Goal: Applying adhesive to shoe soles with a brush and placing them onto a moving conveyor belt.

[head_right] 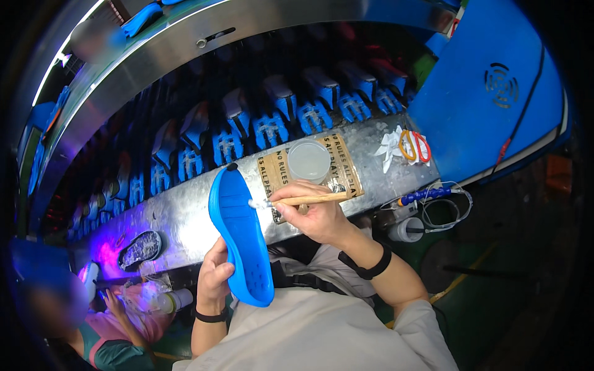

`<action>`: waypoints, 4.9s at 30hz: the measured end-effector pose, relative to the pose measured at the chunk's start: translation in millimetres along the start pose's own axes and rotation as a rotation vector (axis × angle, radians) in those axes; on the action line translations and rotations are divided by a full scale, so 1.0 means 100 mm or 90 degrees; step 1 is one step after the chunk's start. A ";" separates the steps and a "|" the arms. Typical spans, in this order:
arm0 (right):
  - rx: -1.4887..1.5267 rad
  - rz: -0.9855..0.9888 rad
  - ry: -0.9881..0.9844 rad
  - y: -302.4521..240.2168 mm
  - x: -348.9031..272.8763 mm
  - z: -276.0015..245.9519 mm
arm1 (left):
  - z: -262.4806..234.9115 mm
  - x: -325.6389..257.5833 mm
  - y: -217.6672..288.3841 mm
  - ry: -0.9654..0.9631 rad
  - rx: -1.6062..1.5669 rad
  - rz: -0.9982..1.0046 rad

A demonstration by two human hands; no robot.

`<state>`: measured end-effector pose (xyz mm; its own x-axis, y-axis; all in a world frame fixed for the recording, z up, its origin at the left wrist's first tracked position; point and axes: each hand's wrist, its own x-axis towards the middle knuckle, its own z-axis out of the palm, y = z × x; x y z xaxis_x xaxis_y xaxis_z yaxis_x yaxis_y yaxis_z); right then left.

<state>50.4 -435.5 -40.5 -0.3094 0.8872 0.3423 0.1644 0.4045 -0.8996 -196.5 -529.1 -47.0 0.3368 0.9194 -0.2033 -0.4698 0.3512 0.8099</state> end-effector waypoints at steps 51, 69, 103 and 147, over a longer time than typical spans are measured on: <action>0.023 0.117 0.450 1.49 -0.54 -0.44 | -0.49 -0.25 0.71 -0.196 -0.413 -0.022; -0.145 0.099 0.407 1.54 -0.52 -0.42 | -0.30 0.90 2.63 0.300 0.748 0.735; -0.149 0.207 0.439 1.21 -0.33 -0.30 | -4.26 0.90 6.30 0.714 1.686 -0.075; -0.250 0.187 0.105 0.09 0.29 -0.33 | -0.85 -0.28 0.24 0.164 -0.276 0.064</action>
<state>73.7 -398.9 -29.4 -0.0500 0.9863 0.1573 0.5711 0.1574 -0.8056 -286.8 -531.3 -68.9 0.0863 0.9468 -0.3100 -0.8028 0.2504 0.5412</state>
